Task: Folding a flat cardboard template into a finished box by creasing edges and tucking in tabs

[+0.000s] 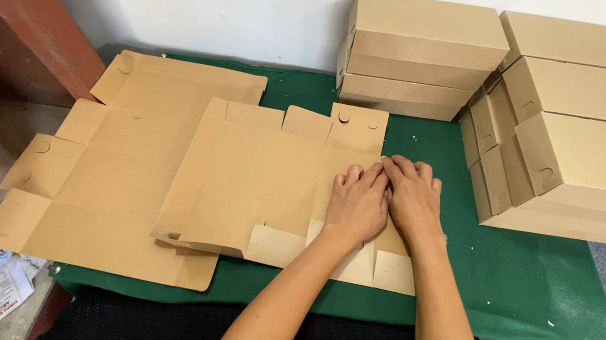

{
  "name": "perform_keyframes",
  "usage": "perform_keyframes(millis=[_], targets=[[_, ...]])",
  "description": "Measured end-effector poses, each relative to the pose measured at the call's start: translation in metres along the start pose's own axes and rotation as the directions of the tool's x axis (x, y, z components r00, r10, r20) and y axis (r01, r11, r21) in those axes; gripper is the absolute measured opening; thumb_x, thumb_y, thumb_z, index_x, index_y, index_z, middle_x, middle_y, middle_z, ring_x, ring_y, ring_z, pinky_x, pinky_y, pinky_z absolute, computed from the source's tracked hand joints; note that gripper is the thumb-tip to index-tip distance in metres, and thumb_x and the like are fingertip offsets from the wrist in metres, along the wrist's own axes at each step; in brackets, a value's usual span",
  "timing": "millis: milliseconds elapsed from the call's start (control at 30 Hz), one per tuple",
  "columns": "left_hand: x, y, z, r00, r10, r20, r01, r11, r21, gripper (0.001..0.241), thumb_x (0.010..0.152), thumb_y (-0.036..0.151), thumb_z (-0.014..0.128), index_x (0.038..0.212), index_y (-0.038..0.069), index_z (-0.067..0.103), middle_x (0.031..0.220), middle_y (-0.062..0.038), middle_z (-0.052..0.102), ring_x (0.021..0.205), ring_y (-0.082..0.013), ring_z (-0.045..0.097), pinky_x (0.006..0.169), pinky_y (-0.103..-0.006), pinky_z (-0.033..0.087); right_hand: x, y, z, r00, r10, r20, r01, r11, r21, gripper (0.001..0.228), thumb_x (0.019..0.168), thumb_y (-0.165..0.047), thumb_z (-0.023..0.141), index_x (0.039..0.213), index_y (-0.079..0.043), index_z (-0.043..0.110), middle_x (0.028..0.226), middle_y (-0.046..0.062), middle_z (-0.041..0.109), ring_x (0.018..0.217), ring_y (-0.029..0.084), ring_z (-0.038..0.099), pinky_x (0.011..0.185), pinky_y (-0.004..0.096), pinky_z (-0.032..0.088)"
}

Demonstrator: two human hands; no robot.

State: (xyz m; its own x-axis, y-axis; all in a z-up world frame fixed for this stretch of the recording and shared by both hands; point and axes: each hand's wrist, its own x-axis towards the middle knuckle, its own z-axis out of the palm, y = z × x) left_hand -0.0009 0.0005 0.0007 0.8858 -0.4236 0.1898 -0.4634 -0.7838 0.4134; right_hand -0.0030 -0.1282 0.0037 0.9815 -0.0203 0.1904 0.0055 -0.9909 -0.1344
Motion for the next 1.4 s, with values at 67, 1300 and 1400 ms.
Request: perform_keyframes(millis=[67,1300,1400], targets=[[-0.001,0.000,-0.002,1.000,-0.001,-0.014,0.001,1.000,0.000,0.052,0.098,0.025,0.045,0.148,0.014,0.051,0.154,-0.005,0.048,0.127,-0.0299,0.046,0.098,-0.0456,0.041,0.002,0.005,0.011,1.000,0.010,0.009,-0.010,0.999,-0.033,0.048,0.095,-0.023,0.054,0.142,-0.029,0.060,0.147,-0.009,0.052,0.130,0.024,0.043,0.092,0.039,0.038],[-0.004,-0.004,0.002,0.994,0.019,-0.107,-0.021,1.000,-0.016,0.045,0.097,0.025,0.046,0.138,0.013,0.060,0.146,-0.005,0.055,0.124,-0.0290,0.049,0.093,-0.0453,0.042,0.000,0.027,0.045,0.963,0.237,-0.131,-0.260,0.945,-0.200,0.054,0.096,-0.018,0.040,0.146,-0.011,0.056,0.142,0.007,0.054,0.127,0.031,0.045,0.089,0.045,0.033],[-0.002,-0.006,0.009,0.996,0.027,-0.091,-0.027,1.000,-0.003,0.045,0.096,0.025,0.047,0.138,0.014,0.059,0.147,-0.005,0.054,0.125,-0.0294,0.048,0.094,-0.0458,0.042,0.005,0.035,0.056,0.977,0.178,-0.117,-0.202,0.948,-0.245,0.051,0.098,-0.017,0.038,0.144,-0.014,0.059,0.141,0.003,0.056,0.127,0.027,0.044,0.089,0.043,0.032]])
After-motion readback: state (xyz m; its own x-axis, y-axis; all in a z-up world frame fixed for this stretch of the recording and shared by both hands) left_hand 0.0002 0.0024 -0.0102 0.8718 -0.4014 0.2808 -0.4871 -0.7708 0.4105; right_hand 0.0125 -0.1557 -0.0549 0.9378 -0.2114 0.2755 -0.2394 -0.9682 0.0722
